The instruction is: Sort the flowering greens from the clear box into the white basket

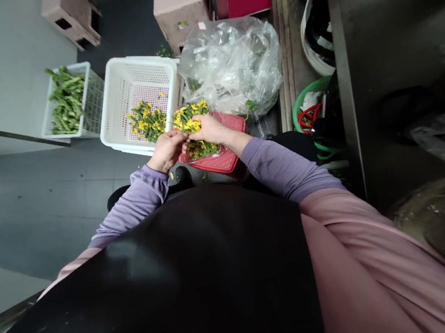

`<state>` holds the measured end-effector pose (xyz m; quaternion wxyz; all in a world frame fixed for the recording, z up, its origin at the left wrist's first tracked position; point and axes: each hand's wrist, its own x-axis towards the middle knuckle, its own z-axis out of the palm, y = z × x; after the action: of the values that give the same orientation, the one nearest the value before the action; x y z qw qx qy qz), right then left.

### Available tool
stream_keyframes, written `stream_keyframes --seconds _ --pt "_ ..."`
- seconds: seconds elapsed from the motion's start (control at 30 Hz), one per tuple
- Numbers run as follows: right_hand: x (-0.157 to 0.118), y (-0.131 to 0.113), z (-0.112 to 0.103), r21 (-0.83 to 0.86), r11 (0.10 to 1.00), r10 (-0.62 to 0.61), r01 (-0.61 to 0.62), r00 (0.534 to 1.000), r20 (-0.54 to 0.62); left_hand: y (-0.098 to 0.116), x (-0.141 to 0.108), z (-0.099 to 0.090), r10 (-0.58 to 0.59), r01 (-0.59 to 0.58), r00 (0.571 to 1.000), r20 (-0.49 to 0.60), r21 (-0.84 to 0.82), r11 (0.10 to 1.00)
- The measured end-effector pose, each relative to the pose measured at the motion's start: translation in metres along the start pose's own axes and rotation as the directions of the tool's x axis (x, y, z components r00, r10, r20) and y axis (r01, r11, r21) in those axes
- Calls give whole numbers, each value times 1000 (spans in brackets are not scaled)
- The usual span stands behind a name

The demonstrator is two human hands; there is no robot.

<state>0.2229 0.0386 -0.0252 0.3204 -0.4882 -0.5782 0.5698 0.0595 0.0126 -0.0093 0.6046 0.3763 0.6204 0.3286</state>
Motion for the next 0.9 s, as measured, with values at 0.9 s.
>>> stream_keyframes --seconds 0.9 --pt "2 7 -4 477 819 312 -318 945 96 -9 -4 -9 103 -100 995 0 246 964"
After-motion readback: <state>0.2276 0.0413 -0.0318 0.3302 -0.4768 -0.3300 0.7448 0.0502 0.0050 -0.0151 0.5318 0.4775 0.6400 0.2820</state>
